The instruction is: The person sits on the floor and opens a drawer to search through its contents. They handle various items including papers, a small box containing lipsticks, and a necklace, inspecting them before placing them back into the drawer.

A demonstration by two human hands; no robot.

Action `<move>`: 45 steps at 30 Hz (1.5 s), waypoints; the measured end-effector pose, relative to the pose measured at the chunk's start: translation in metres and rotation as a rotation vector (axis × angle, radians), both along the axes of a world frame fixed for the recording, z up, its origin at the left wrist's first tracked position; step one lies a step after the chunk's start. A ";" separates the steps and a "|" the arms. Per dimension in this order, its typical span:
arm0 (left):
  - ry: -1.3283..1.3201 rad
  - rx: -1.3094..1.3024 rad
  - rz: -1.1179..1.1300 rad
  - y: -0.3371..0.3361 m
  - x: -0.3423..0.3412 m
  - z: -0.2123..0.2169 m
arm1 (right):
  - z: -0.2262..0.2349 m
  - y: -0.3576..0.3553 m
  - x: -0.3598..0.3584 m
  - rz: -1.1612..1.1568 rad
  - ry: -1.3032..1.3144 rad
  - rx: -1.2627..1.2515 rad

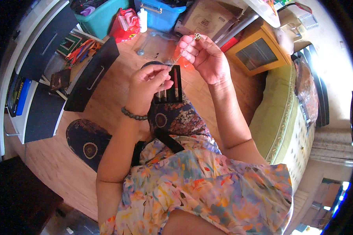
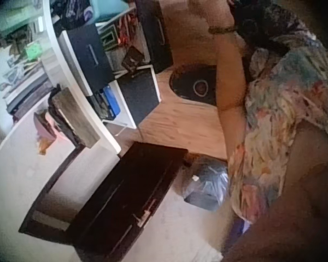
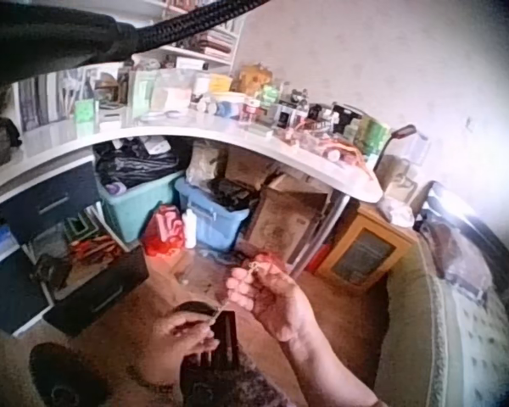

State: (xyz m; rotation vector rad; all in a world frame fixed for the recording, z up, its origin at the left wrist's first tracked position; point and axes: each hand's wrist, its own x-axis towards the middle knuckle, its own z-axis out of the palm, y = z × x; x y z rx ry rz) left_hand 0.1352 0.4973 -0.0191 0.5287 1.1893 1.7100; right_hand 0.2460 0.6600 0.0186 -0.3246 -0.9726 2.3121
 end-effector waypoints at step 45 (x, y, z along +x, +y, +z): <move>-0.153 0.218 0.118 -0.021 -0.018 -0.009 | -0.009 0.009 0.020 -0.018 0.088 -0.058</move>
